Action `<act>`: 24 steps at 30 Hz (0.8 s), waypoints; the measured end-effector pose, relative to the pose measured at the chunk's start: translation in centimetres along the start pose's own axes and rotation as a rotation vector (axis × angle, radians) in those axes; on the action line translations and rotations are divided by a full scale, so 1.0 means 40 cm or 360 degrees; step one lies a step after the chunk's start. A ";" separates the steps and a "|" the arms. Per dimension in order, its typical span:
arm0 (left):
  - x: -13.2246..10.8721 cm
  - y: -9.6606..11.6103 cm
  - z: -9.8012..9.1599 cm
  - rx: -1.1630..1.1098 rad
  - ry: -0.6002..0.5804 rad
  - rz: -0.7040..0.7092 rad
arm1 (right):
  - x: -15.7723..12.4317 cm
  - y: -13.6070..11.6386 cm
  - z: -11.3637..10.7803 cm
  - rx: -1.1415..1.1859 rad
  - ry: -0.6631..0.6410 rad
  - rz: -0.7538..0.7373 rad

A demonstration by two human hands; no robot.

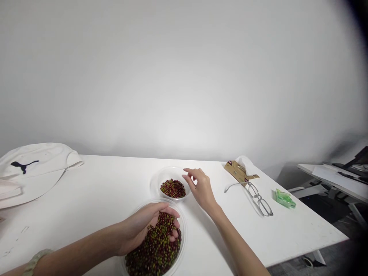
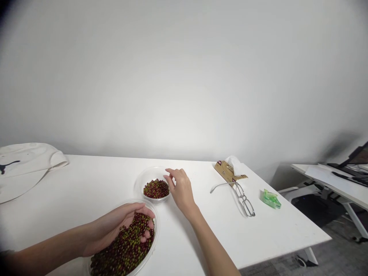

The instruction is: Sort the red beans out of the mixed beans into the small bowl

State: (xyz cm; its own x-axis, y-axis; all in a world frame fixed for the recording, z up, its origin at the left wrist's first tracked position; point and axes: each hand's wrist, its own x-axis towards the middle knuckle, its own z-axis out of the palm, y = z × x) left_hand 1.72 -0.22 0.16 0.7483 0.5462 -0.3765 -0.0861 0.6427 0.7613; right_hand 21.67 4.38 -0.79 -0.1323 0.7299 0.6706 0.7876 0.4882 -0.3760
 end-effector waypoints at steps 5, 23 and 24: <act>-0.001 0.003 0.005 -0.0002 0.0021 0.0014 | -0.001 0.001 -0.004 0.0033 0.0009 0.0002; 0.014 -0.015 -0.001 0.0070 0.0079 0.0148 | -0.051 -0.170 -0.059 0.0471 -0.1093 -0.0654; 0.015 -0.016 -0.001 0.0041 0.0101 0.0162 | -0.054 -0.171 -0.056 0.0430 -0.1107 -0.0671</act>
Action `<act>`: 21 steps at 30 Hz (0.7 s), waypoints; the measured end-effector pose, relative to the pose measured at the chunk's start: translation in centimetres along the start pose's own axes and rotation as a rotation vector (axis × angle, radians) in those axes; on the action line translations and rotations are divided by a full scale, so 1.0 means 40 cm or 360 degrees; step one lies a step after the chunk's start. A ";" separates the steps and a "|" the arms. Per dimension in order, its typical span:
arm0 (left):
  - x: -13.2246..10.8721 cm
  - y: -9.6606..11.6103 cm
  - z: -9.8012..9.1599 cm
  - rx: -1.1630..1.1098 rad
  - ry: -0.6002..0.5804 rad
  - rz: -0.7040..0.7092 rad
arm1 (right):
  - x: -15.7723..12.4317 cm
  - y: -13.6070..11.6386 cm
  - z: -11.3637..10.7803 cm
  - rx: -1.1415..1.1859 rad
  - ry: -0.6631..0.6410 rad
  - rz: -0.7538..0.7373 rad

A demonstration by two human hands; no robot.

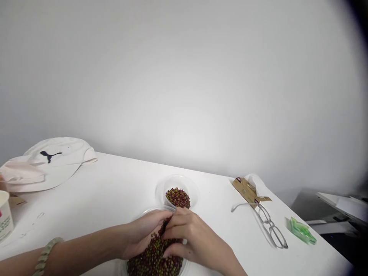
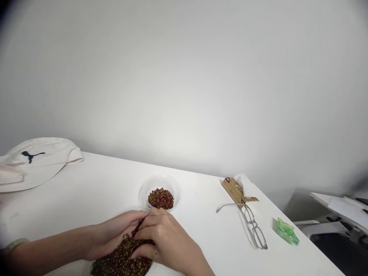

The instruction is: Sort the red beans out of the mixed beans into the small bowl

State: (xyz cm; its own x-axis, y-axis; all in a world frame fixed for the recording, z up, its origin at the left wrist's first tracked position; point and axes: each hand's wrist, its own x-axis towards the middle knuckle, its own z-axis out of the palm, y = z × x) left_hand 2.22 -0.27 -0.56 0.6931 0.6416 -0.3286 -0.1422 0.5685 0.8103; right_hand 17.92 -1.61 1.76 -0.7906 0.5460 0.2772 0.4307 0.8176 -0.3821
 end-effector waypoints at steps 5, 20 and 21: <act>0.004 -0.003 -0.001 -0.0052 -0.0046 -0.0023 | -0.003 0.002 0.013 -0.0054 -0.0005 0.0017; -0.013 0.009 -0.005 -0.0004 -0.0114 -0.0101 | -0.006 0.106 -0.025 -0.0211 0.0986 0.0442; -0.013 0.008 -0.007 0.0006 -0.0110 -0.0089 | -0.006 0.120 -0.023 -0.0240 0.0975 0.0460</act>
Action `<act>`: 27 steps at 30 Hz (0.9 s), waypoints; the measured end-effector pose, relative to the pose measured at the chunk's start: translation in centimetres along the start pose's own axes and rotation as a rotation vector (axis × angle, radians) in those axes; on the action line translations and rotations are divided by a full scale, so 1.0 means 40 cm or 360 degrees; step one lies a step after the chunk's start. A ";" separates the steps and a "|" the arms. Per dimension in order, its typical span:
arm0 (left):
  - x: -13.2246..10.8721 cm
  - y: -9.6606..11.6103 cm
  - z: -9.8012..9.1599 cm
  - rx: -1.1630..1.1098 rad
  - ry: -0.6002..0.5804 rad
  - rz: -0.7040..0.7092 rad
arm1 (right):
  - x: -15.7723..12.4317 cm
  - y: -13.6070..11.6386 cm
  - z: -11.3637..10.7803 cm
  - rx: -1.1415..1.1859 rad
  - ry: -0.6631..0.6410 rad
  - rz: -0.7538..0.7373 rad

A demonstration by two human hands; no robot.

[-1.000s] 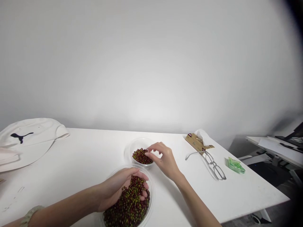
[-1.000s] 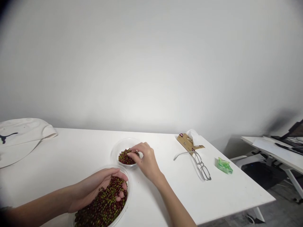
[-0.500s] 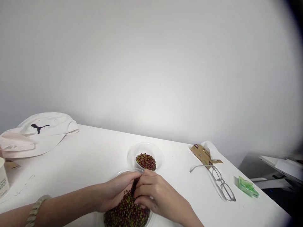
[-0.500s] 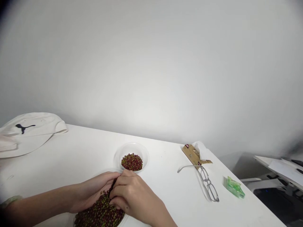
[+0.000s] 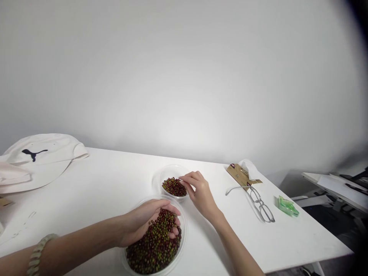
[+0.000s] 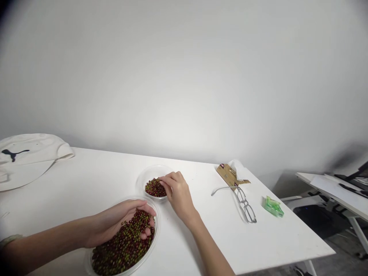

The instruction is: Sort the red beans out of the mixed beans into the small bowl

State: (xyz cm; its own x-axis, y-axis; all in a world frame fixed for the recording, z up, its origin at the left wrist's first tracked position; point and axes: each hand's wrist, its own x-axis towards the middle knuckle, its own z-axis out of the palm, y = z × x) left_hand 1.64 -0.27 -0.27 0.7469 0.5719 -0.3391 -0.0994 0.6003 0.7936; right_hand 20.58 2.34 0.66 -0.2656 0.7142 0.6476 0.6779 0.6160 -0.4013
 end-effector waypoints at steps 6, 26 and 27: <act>0.001 -0.001 -0.002 0.0023 0.0027 -0.0011 | 0.007 0.025 0.004 -0.0082 0.0198 0.0086; 0.001 0.007 0.017 -0.0012 0.0068 -0.0034 | -0.014 -0.088 -0.014 0.0269 -0.0617 -0.0229; 0.004 0.005 0.018 -0.0020 0.0106 -0.0027 | -0.021 -0.106 -0.013 0.0269 -0.0813 -0.0324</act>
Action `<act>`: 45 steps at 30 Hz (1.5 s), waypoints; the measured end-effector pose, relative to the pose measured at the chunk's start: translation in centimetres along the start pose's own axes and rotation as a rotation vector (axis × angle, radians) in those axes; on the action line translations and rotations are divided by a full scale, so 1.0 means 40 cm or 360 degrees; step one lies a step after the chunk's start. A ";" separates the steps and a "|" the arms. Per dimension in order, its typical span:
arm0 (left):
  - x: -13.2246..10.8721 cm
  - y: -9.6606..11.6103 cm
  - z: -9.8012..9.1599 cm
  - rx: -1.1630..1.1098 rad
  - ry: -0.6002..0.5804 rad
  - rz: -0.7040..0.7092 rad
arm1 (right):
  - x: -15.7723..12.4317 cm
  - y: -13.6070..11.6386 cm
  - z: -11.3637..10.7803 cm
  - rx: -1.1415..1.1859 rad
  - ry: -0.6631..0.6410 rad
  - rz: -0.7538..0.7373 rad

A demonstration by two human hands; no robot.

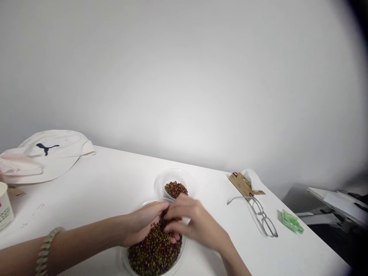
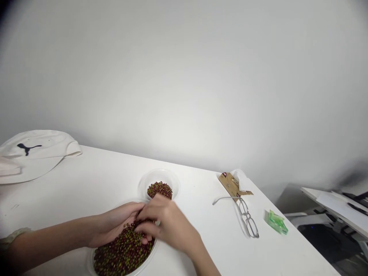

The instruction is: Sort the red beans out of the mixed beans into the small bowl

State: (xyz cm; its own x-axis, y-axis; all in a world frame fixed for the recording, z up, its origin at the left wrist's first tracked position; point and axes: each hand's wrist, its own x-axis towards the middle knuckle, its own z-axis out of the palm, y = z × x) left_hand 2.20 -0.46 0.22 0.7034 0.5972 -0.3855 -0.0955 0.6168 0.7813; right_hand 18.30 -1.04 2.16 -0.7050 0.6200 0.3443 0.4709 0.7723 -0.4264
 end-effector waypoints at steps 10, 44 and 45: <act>0.018 -0.017 -0.014 -0.0065 -0.0061 0.0068 | -0.005 -0.021 0.024 -0.0218 -0.0167 -0.0104; 0.000 0.001 -0.014 0.0131 -0.0049 -0.0016 | -0.006 0.152 -0.016 -0.0375 0.0982 0.0407; 0.000 0.002 -0.014 0.0132 -0.0048 -0.0018 | -0.007 0.151 -0.019 -0.0371 0.1021 0.0418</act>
State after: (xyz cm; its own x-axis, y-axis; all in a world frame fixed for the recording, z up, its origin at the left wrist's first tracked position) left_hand 1.80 -0.13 0.01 0.7250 0.5741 -0.3805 -0.0297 0.5780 0.8155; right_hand 21.76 3.54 0.12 -0.1374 0.6927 0.7080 0.7328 0.5520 -0.3978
